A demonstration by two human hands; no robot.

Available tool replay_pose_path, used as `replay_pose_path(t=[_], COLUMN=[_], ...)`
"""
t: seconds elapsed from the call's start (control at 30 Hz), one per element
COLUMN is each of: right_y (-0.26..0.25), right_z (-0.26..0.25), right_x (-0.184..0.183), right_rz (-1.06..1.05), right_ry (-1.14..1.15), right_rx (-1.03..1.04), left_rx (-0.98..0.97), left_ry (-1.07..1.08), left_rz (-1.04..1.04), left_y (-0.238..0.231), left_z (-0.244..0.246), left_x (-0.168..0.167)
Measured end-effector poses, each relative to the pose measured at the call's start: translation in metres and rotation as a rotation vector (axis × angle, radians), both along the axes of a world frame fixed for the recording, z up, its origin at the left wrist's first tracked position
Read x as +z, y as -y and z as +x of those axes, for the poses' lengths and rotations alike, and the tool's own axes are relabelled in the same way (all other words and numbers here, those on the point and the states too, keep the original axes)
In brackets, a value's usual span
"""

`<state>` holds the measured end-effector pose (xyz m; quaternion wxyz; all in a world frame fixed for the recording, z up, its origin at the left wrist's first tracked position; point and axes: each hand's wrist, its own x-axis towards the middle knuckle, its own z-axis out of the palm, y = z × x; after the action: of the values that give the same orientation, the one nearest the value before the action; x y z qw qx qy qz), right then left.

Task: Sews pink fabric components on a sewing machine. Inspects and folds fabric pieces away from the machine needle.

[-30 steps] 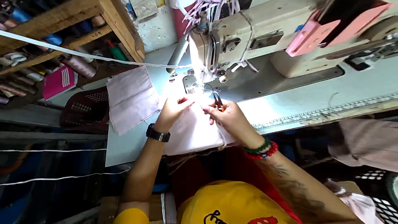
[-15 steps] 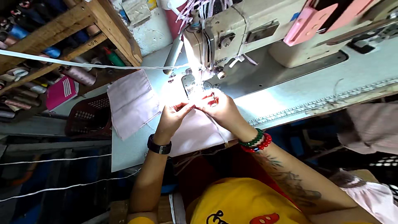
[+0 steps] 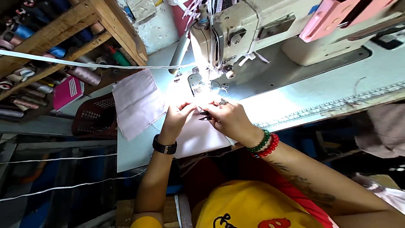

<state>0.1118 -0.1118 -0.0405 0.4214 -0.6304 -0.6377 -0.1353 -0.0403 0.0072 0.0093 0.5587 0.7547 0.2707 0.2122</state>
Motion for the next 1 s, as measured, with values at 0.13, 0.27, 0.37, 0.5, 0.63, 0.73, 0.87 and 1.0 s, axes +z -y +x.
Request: replay_pose_path(t=[0.13,0.27,0.37,0.5,0.63,0.73,0.87,1.0], right_y=[0.006,0.013,0.014,0.019,0.018,0.006,-0.01,-0.021], right_z=[0.004,0.011,0.016,0.035,0.079,0.115,0.151,0.163], right_x=[-0.006,-0.012,-0.014,-0.004,0.002,0.007,0.008,0.0], right_rz=[-0.157,-0.421,-0.497,-0.413,-0.455,-0.605,-0.572,-0.483], right_ry=[0.013,0.08,0.21,0.177,0.201,0.242,0.272,0.338], right_rx=[0.037,-0.005,-0.049,-0.014,0.082,0.069,0.138,0.167], left_rx=[0.011,-0.005,-0.05,-0.332,-0.297,-0.191,-0.076,-0.047], left_ry=[0.009,-0.187,-0.284,-0.203,-0.375,-0.392,-0.37,-0.426], left_rz=[-0.09,0.412,0.876,1.241,1.226,1.157,1.036,1.01], left_y=[-0.016,-0.033,-0.033,-0.033,-0.008,0.002,0.01,0.013], left_z=[0.01,0.027,0.042,0.035,0.029,0.053,0.077,0.083], left_x=[-0.01,-0.031,-0.045,-0.05,-0.055,-0.062,-0.064,-0.061])
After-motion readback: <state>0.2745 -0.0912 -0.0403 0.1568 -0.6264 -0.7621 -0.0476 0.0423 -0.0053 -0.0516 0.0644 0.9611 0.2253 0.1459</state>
